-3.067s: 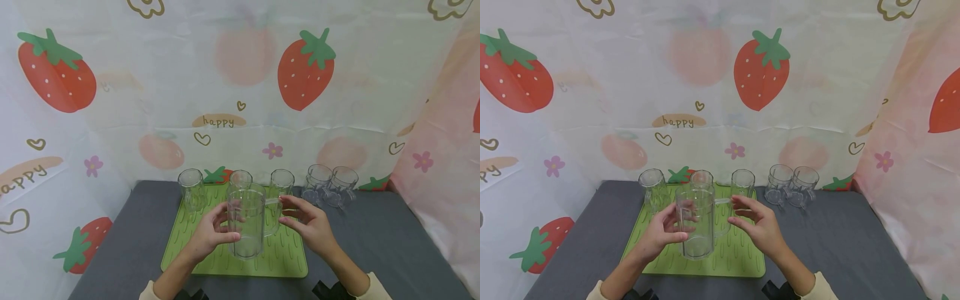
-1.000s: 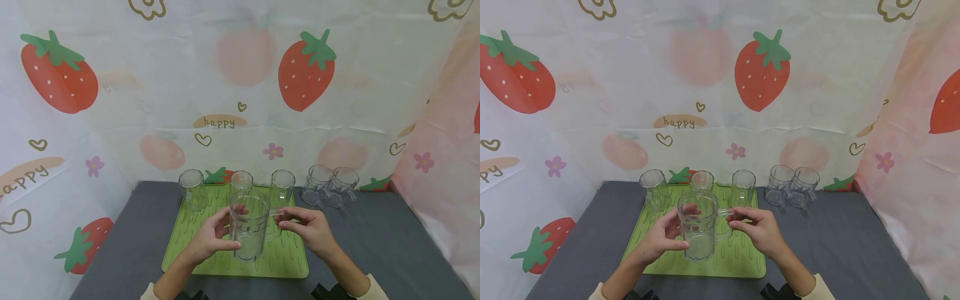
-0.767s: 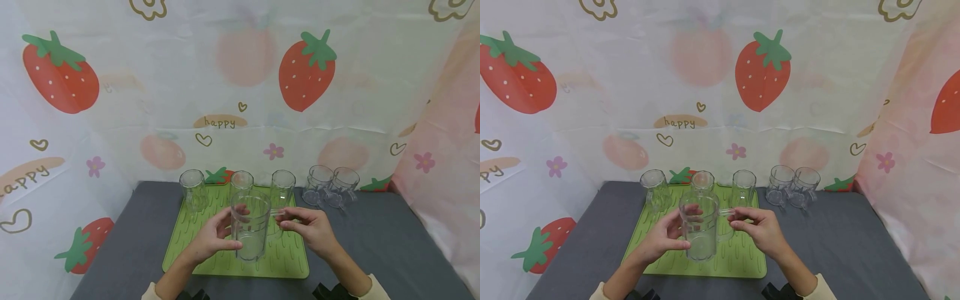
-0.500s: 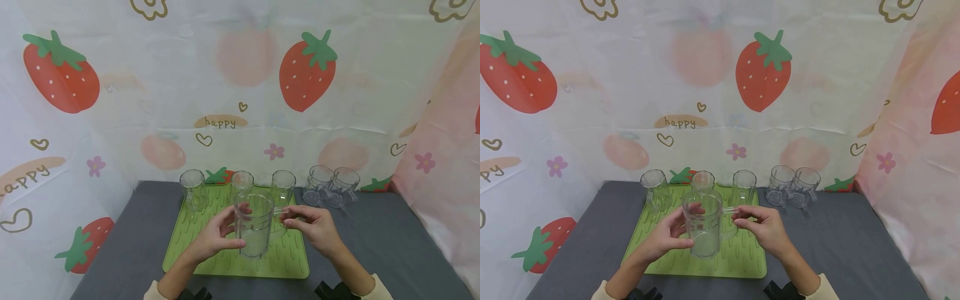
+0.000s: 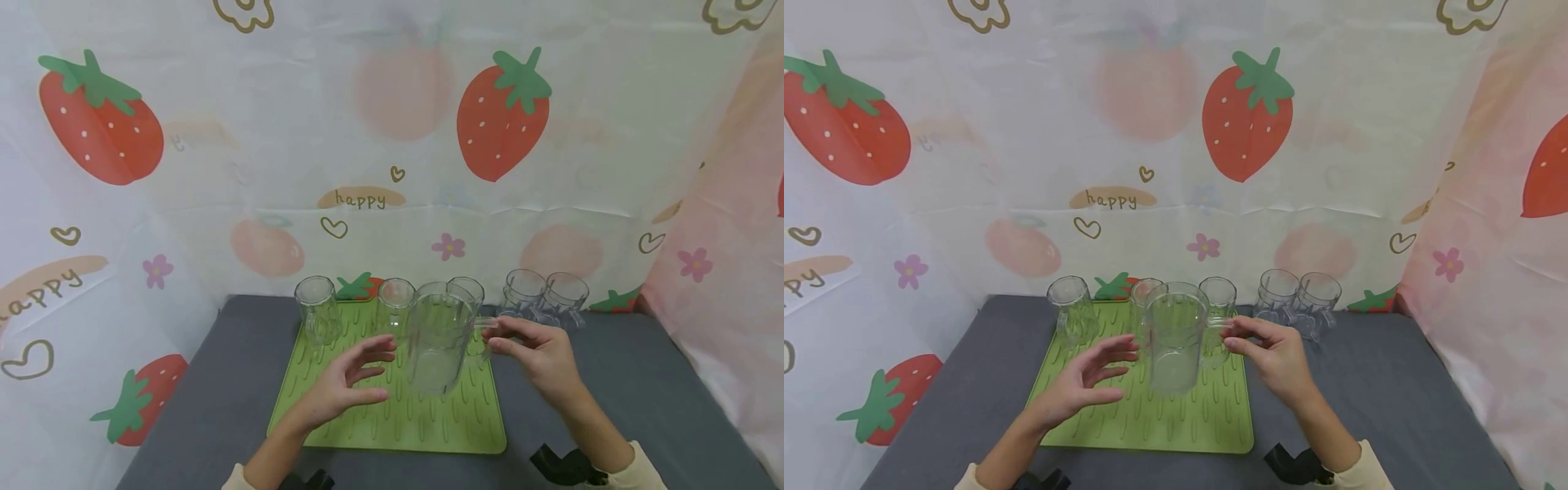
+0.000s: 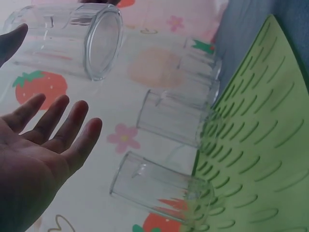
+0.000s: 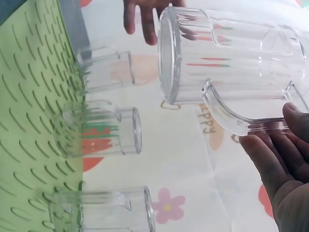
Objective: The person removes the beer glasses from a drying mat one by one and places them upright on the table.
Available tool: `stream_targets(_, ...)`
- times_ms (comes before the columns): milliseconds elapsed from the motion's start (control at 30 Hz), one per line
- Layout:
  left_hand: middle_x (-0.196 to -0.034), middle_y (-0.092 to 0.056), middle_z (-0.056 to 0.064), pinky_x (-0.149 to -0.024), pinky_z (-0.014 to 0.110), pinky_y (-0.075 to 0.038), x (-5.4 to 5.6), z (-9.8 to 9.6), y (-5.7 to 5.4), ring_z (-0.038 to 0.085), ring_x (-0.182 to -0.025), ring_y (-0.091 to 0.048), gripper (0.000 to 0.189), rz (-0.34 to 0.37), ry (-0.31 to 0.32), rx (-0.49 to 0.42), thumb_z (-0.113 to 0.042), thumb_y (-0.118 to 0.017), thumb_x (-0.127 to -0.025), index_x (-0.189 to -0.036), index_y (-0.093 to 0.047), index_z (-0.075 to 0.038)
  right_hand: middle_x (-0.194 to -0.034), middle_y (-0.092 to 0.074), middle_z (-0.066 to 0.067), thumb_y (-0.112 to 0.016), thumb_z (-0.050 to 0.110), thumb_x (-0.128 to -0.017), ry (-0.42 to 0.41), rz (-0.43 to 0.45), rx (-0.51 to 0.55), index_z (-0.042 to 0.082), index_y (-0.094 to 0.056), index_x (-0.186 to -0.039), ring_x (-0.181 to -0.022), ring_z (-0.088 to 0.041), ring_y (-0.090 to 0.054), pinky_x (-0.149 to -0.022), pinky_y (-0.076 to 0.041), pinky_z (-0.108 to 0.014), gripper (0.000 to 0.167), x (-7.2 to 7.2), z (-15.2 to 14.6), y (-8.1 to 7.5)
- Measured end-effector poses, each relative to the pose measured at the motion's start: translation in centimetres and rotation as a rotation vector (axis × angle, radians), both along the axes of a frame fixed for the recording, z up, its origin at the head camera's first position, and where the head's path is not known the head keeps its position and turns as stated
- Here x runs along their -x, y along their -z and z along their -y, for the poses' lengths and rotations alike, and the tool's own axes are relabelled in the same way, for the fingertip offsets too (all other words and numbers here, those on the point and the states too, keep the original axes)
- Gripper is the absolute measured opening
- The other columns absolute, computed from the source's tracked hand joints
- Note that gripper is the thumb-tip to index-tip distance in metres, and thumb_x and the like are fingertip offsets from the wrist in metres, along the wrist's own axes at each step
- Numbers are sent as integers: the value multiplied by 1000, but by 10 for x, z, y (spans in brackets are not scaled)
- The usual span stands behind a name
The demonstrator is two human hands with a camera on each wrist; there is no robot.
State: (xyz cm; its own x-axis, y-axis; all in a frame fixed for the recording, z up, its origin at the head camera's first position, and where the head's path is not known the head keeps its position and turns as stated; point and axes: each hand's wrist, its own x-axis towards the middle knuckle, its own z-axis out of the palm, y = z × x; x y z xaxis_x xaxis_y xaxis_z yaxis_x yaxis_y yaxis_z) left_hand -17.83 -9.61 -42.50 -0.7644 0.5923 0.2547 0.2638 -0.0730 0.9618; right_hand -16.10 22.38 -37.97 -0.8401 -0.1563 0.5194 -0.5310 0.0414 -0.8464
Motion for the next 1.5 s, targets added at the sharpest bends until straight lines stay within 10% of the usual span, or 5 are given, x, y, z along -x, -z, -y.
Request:
stream_targets(533,-145,-45,21,-105,33,-47,1,33,11,11,-128,-51,64,-53,-205,91,-7,-68,-90,-146,-39,-4,-89,-76,8,-66,-15,-83,178,-23,74,-23,-61,-108,-80,-4,-73,-68,-58,-18,27,10,-20,-12)
stream_targets(833,-145,-48,13,-104,29,-47,0,52,21,28,-132,-49,65,-7,-354,179,-13,-72,-88,-146,-42,-13,-87,-76,6,-67,-16,-82,287,4,152,-6,-72,-105,-80,-6,-73,-69,-59,-20,26,12,-31,-19)
stream_targets(1033,-143,-49,14,-104,36,-48,1,64,26,33,-131,-49,64,-45,-415,218,-14,-72,-88,-145,-43,-10,-84,-76,4,-67,-17,-80,345,-2,200,-18,-66,-106,-76,-7,-73,-67,-58,-20,26,15,-40,-24)
stream_targets(1500,-146,-47,14,-105,45,-46,-4,94,46,12,-128,-51,66,7,-493,282,-13,-71,-89,-147,-39,-6,-80,-76,0,-69,-18,-79,488,17,358,-7,-74,-97,-70,-8,-73,-64,-57,-18,21,23,-70,-32)
